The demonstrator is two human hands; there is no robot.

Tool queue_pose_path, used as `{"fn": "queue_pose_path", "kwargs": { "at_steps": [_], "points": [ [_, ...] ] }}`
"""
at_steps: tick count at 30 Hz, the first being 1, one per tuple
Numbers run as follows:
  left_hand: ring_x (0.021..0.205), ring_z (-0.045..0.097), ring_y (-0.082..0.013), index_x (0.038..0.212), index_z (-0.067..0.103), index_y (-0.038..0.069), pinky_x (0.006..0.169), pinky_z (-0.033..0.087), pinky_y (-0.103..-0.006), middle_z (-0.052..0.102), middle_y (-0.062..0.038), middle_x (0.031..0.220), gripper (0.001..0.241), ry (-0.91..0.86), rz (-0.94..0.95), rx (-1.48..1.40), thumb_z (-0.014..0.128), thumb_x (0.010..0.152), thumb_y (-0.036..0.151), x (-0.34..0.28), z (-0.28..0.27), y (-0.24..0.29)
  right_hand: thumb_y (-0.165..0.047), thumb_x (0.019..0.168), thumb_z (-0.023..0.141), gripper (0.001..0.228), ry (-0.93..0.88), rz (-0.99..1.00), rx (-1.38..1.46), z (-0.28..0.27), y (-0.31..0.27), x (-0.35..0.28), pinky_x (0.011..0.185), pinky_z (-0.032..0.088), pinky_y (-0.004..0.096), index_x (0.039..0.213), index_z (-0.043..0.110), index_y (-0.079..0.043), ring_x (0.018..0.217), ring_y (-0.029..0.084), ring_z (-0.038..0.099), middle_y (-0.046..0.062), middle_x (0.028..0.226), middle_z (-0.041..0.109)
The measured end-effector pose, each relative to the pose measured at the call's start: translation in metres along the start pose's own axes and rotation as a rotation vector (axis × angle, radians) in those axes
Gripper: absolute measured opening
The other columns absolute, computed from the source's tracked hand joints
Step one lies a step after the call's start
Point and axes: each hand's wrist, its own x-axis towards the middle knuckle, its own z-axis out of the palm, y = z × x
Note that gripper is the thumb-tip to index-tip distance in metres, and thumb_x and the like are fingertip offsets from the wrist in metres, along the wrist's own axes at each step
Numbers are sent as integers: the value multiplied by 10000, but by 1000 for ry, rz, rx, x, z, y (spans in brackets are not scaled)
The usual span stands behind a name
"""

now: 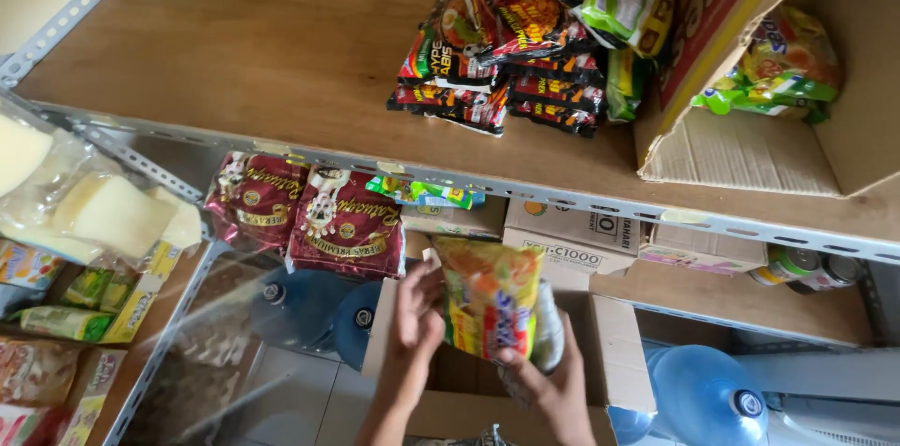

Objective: The recorder is picking up various instant noodle packets from a metal shelf and placing them into a cardboard box.

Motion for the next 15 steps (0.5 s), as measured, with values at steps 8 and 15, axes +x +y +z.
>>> {"fn": "queue_pose_path", "kwargs": {
  "at_steps": [8, 15],
  "points": [
    [1475, 374, -225, 1614, 202, 59, 1198, 325, -368, 363, -100, 1613, 882, -60, -7, -88, 640, 973, 478, -23, 10, -48, -239, 854, 806, 521, 113, -798, -793, -25, 123, -16, 1025, 548, 411, 1341, 666, -119, 1213, 306, 617, 207, 1310, 577],
    [1456, 429, -186, 1599, 319, 73, 1192, 350, -344, 417, -85, 1616, 734, -70, -200, -266, 548, 1017, 458, -29, 9, -62, -139, 630, 753, 572, 114, -1043, -1002, 16, -18, 5, 899, 453, 446, 1200, 732, -188, 1093, 364, 584, 217, 1312, 586]
  ]
}}
